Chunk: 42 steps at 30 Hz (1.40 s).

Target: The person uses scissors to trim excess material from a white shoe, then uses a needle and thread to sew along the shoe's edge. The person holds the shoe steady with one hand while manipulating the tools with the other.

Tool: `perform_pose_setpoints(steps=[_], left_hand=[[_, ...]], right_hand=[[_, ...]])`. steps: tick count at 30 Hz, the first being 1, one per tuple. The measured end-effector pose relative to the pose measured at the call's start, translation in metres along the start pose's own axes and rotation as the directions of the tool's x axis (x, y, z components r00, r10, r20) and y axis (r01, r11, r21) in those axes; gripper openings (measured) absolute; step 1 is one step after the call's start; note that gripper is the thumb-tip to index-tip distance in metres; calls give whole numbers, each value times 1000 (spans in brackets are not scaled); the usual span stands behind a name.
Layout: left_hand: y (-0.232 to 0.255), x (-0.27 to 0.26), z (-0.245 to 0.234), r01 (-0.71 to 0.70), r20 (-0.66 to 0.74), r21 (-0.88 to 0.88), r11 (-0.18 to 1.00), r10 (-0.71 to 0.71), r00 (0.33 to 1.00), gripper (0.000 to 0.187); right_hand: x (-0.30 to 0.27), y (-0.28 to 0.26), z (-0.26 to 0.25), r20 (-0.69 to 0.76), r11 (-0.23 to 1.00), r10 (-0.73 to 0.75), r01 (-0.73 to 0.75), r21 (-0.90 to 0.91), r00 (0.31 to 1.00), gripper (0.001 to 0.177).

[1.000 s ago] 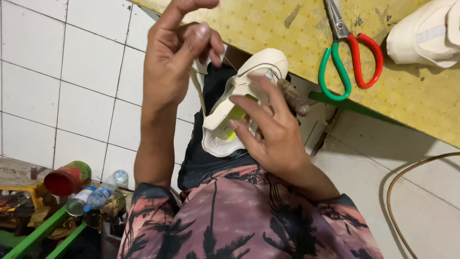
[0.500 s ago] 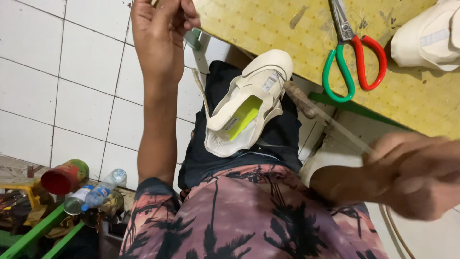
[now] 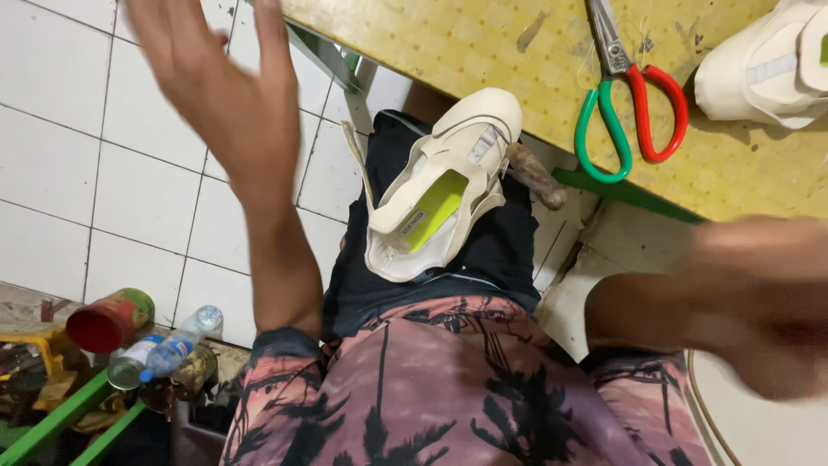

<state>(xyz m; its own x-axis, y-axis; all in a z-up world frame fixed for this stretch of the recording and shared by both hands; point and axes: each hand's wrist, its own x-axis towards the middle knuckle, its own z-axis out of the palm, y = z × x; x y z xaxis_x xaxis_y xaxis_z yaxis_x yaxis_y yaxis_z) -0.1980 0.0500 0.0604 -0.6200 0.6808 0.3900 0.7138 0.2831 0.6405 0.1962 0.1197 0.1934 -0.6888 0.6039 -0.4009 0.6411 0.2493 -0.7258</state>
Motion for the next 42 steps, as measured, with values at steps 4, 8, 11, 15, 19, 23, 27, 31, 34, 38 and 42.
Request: perform_pose_setpoints(steps=[4,8,11,15,19,23,27,31,34,38,42], left_hand=[[74,-56,-38,-60,191,-475,878,170,967,9],[81,-71,-52,293,466,-875,386,506,726,25],[71,-76,-70,204,407,-826,526,304,861,11],[20,-82,-79,357,353,-934,-18,103,930,18],[12,-88,-88,326,257,-865,-381,221,941,8],[19,-128,-81,37,0,-923,383,-98,995,7],[51,-148,-74,83,344,-439,895,81,936,7],[54,-174,-32,160,513,-451,878,108,852,17],[62,-170,-8,254,551,-482,839,65,832,29],[65,-156,29,859,867,-320,400,-242,436,43],[45,-206,107,752,890,-452,-480,-293,348,31]], right_hand=[[73,-74,38,-48,753,-602,587,296,797,5],[93,-91,19,-86,777,-560,559,291,824,14],[96,-76,13,-88,801,-495,493,339,865,24],[121,-54,7,102,733,-638,562,382,763,17],[129,-63,11,132,817,-475,380,434,870,22],[118,-69,33,-263,938,-324,344,34,909,27],[98,-58,56,-260,784,-365,144,-604,894,28],[95,-46,71,-76,634,-202,71,-770,976,44],[96,-38,77,-88,674,-116,13,-739,989,21],[100,-34,80,-98,603,-104,-15,-798,990,4],[107,-31,85,-104,604,-110,-16,-797,989,12]])
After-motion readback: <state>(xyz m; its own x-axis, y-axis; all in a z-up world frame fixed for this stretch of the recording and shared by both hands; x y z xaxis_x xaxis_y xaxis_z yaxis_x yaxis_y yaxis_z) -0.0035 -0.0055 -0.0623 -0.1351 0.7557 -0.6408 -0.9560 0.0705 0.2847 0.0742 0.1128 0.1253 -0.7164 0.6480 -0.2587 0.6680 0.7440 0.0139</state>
